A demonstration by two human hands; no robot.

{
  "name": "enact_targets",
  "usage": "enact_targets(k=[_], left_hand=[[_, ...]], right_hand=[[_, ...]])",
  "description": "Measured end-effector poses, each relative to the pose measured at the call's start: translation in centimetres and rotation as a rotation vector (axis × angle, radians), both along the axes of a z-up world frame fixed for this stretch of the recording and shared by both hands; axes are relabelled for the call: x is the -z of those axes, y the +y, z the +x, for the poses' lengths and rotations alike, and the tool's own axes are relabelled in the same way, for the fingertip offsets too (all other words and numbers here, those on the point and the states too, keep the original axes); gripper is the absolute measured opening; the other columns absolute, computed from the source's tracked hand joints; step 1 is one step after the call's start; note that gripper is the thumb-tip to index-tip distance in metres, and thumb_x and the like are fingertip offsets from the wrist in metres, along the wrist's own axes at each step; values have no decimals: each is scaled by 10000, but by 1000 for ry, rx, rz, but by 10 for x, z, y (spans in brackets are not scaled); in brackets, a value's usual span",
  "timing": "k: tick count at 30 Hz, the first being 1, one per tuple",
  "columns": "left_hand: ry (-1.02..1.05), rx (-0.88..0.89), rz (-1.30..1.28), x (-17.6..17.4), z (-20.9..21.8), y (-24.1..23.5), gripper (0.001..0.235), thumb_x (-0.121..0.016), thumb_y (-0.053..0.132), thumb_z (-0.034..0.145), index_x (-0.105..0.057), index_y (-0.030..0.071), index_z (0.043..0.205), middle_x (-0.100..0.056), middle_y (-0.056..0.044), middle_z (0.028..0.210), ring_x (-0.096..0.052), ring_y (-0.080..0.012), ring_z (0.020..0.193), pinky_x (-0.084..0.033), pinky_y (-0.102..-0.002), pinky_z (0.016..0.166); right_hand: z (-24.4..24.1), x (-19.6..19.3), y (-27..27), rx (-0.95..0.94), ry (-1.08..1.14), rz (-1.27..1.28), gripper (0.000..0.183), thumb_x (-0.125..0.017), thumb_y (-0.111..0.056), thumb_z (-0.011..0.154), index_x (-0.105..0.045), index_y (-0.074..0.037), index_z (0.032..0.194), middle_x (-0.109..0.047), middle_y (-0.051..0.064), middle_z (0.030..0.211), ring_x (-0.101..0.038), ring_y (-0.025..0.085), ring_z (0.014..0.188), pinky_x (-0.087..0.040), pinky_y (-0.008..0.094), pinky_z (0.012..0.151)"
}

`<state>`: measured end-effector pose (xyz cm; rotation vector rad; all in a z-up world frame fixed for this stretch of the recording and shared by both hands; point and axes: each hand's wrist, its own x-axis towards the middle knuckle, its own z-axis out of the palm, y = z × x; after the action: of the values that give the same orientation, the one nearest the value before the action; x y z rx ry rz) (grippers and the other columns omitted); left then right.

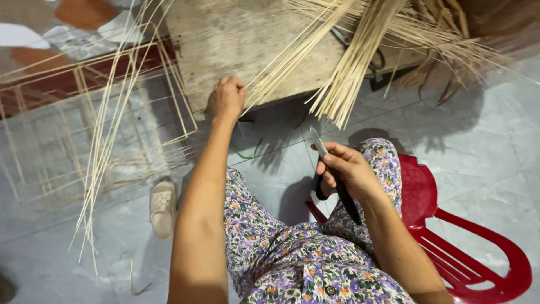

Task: The person sits on the floor and uses a knife to sharpen thin wooden sticks one by one. They hold each stick with the left hand and scrape the knife along its length to create a pointed tip, then place the finished stick into a wire rack.

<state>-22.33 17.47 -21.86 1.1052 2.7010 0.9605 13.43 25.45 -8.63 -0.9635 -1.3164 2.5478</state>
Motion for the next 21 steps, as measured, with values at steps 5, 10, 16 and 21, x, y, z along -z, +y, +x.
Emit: enact_targets(k=[5,10,16,21], left_hand=[[22,-23,-128,23,-12,13,93,-724,220,848,-744,161,916,-695,-151,1028,-651,-358,1017,-529,-461,875],[-16,0,-69,29,-23,11,127,-676,202,911,-715,95,968,-702,-204,1044,-669,-393,990,-543,-478,858],[58,6,163,-21,-24,-9,173,-596,96,947,-694,92,1089,-722,-189,1005,-687,-409,910,-531,-500,767],[74,-43,170,-90,7,-42,123,-693,221,951,-748,147,1033,-733,-140,891,-703,-350,805,-525,-457,672]], right_hand=[[4,-11,-5,35,-11,-12,328,-555,-103,1011,-615,-20,1323,-679,74,827,-567,102,576,-472,233,511],[5,-15,-13,69,-75,5,332,-552,-109,1004,-616,-35,1322,-680,67,812,-562,96,554,-475,241,490],[16,-16,-24,113,-38,8,325,-557,-114,1004,-617,-30,1312,-693,79,836,-586,103,584,-487,241,510],[24,-24,-31,61,-6,24,300,-566,-125,1008,-614,-16,1282,-697,71,859,-590,100,598,-486,236,514]])
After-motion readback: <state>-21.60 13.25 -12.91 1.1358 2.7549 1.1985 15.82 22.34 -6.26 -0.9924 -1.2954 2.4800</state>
